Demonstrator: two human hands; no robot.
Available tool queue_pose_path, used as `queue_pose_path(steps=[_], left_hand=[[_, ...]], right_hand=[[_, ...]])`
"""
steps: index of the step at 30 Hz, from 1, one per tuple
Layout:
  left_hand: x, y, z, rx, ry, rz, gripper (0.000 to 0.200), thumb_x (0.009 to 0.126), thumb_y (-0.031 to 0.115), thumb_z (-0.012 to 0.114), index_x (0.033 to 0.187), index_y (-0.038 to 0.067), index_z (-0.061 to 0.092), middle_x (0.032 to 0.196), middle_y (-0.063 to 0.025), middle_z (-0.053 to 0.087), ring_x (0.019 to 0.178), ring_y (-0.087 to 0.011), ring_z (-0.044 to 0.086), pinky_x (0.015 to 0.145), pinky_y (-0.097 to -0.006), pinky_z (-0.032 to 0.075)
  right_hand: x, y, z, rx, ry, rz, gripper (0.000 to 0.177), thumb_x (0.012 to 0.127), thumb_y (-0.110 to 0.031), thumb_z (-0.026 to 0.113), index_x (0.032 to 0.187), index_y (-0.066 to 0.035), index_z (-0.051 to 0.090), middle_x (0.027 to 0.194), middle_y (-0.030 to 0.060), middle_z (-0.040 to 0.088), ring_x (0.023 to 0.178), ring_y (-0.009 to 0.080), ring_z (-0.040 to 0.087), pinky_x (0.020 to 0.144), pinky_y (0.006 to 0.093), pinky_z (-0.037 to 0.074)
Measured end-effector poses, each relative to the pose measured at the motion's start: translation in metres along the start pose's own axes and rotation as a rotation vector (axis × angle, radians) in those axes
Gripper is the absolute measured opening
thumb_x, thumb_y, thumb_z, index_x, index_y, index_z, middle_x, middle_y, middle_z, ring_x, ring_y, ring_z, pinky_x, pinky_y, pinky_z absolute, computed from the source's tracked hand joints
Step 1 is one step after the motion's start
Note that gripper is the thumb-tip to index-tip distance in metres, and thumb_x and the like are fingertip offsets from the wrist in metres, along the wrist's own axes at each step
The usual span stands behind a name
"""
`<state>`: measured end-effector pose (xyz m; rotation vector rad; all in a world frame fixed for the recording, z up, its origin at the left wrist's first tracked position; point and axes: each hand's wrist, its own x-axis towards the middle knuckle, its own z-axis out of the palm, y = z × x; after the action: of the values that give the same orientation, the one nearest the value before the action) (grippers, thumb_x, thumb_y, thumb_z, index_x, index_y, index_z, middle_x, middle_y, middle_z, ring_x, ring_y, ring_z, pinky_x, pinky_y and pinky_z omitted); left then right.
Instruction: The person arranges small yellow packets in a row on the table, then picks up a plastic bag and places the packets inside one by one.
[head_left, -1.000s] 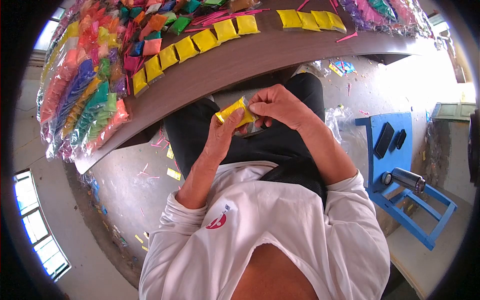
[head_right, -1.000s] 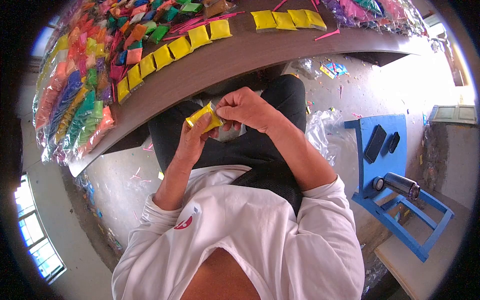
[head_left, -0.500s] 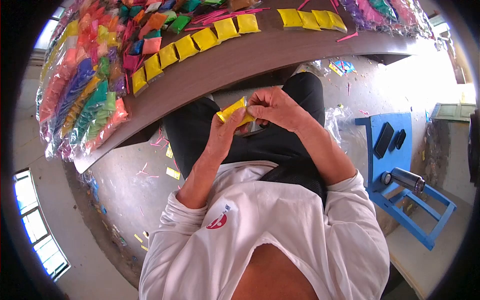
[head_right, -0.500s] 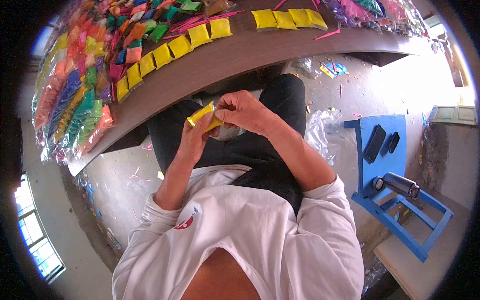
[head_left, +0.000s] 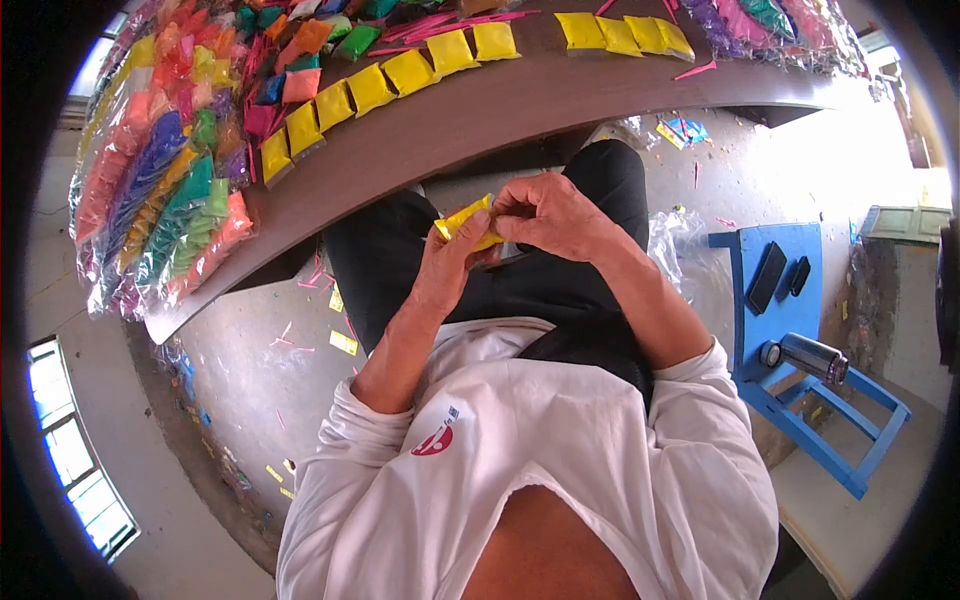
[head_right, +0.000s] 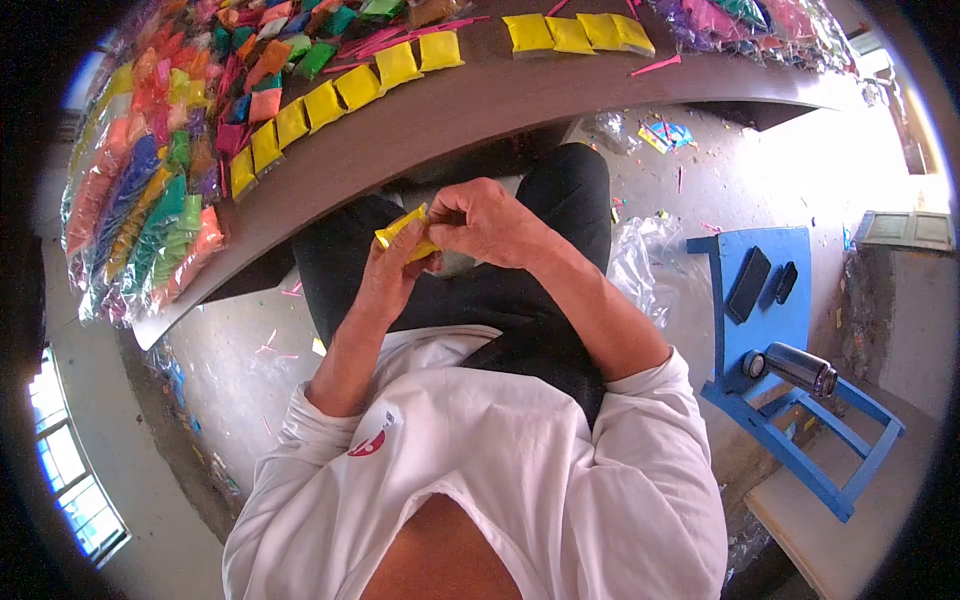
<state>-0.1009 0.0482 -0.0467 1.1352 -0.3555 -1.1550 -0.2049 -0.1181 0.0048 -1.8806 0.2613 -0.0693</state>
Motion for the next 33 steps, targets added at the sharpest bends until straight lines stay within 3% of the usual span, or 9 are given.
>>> queue_pose_path(steps=[4, 10, 19, 28, 33], left_hand=[[0.001, 0.002, 0.004, 0.014, -0.026, -0.009, 0.037, 0.095, 0.040, 0.060, 0.113, 0.008, 0.063, 0.099, -0.0025, 0.064, 0.086, -0.0112, 0.061, 0.070, -0.0273, 0.052], [0.001, 0.004, 0.004, 0.075, 0.000, -0.015, 0.038, 0.096, 0.043, 0.059, 0.113, 0.009, 0.063, 0.099, -0.0022, 0.064, 0.088, -0.0110, 0.060, 0.070, -0.0269, 0.050], [0.000, 0.003, 0.002, 0.071, -0.003, -0.021, 0.037, 0.096, 0.043, 0.058, 0.112, 0.010, 0.063, 0.099, -0.0019, 0.063, 0.088, -0.0114, 0.061, 0.071, -0.0281, 0.050], [0.002, 0.003, -0.001, 0.064, -0.008, -0.019, 0.037, 0.095, 0.041, 0.060, 0.113, 0.009, 0.062, 0.099, -0.0019, 0.063, 0.088, -0.0115, 0.061, 0.074, -0.0265, 0.051], [0.002, 0.004, -0.001, 0.095, -0.002, 0.006, 0.036, 0.095, 0.042, 0.059, 0.111, 0.010, 0.062, 0.099, -0.0028, 0.064, 0.087, -0.0119, 0.061, 0.073, -0.0263, 0.051]], right_hand=[[-0.002, 0.003, -0.003, 0.089, -0.079, 0.037, 0.017, 0.091, -0.016, 0.066, 0.091, 0.001, 0.066, 0.073, 0.0015, 0.062, 0.068, 0.0064, 0.057, 0.062, 0.0251, 0.049], [0.000, 0.023, -0.002, 0.430, -0.177, 0.138, 0.023, 0.099, -0.021, 0.056, 0.100, 0.001, 0.063, 0.082, 0.0009, 0.063, 0.071, 0.0070, 0.060, 0.066, 0.0222, 0.051], [0.000, 0.028, -0.005, 0.606, -0.211, 0.160, 0.021, 0.095, -0.023, 0.059, 0.095, -0.003, 0.064, 0.079, 0.0007, 0.064, 0.070, 0.0075, 0.062, 0.067, 0.0214, 0.051], [0.001, 0.013, 0.001, 0.427, -0.056, 0.268, 0.019, 0.090, -0.017, 0.058, 0.094, 0.000, 0.066, 0.079, 0.0040, 0.066, 0.067, 0.0096, 0.065, 0.057, 0.0231, 0.053], [-0.001, 0.013, 0.002, 0.397, -0.009, 0.284, 0.016, 0.091, -0.014, 0.058, 0.096, 0.000, 0.064, 0.080, 0.0049, 0.066, 0.066, 0.0093, 0.065, 0.058, 0.0221, 0.053]])
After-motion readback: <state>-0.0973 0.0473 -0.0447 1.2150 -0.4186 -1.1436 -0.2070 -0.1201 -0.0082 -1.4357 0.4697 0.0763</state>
